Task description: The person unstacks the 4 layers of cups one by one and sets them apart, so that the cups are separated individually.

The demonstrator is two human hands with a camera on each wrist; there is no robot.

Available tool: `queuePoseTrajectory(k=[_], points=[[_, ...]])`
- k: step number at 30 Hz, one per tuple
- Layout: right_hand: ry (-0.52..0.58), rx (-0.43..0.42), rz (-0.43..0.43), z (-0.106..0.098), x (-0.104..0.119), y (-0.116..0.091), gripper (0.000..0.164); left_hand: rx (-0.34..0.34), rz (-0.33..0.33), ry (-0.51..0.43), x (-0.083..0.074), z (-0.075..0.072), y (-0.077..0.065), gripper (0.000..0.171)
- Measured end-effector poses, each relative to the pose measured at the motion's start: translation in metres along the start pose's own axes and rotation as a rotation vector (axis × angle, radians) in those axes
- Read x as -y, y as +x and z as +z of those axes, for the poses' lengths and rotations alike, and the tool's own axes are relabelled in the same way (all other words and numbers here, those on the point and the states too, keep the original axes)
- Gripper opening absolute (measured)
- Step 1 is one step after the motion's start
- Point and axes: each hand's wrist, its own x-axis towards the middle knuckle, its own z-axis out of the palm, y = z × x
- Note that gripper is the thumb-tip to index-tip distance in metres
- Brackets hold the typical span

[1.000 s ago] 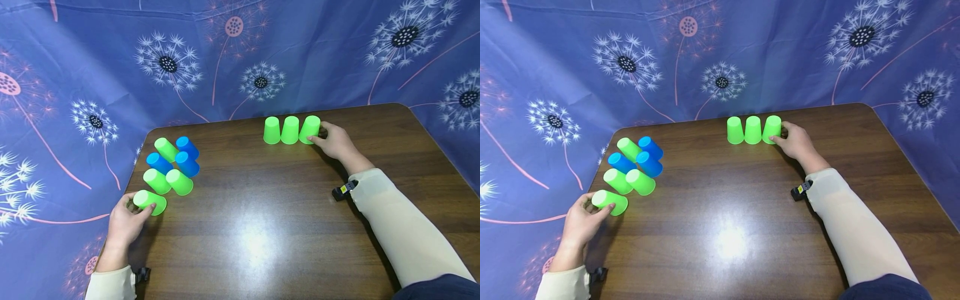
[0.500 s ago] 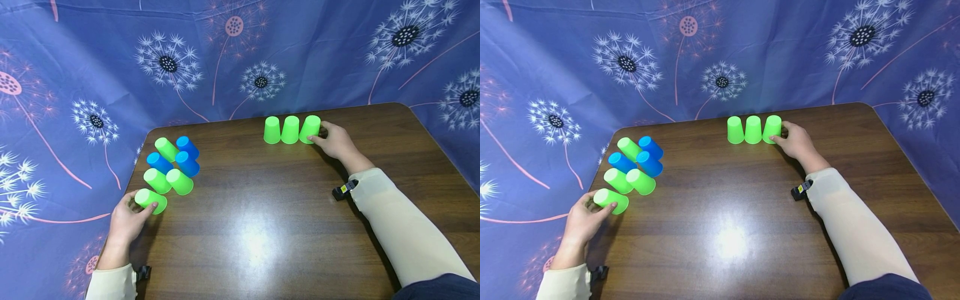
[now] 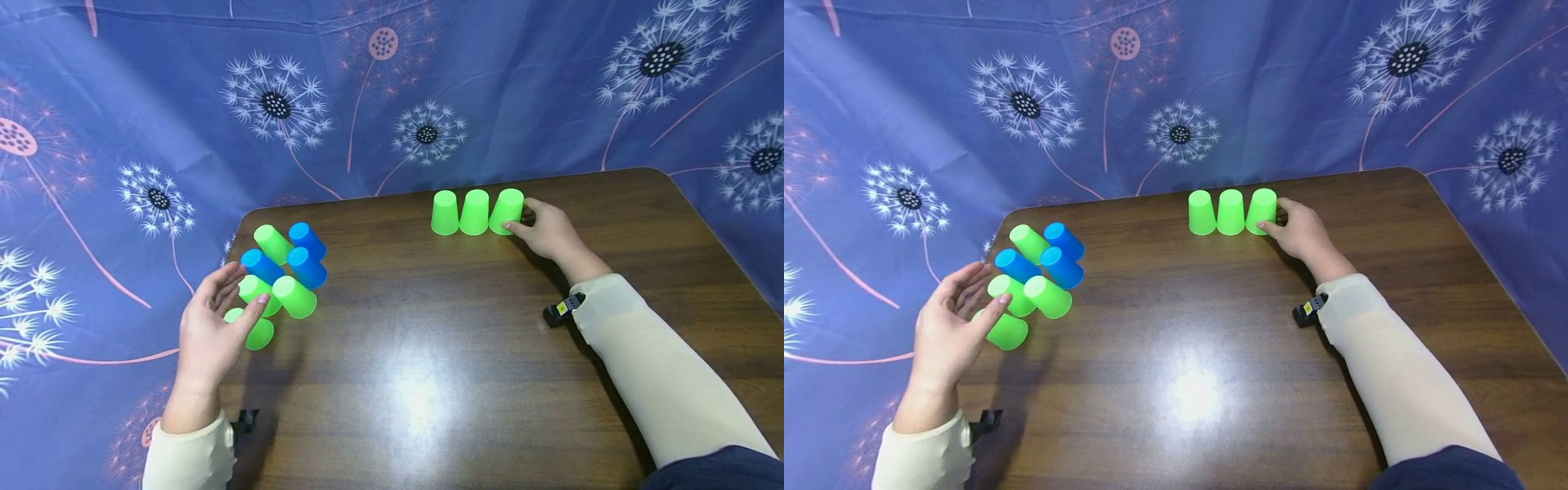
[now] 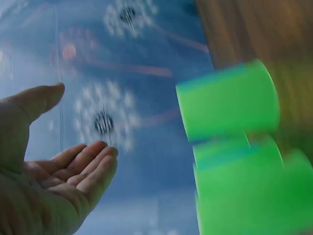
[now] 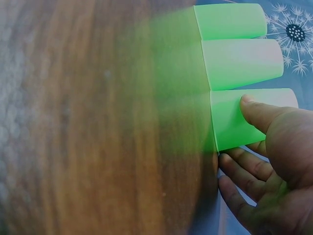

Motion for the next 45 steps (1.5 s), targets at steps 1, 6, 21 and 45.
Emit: queuePoseTrajectory(k=[1,6,21,45], points=[[-0.001,0.002,0.002,0.000,0.000,0.000,0.066,0.032,0.032,-0.010,-0.005,0.008,0.003,0.066],[0.003,0.011,0.010,-0.001,0.001,0.000,0.068,0.224,0.133,-0.091,-0.026,0.053,0.015,0.067],[0.007,-0.011,0.002,-0.004,-0.002,0.001,0.063,0.388,0.190,-0.100,-0.063,0.188,0.077,0.060],[0.014,-0.014,0.001,0.001,-0.001,0.000,0.061,0.392,0.050,0.054,-0.071,0.302,0.129,0.073]])
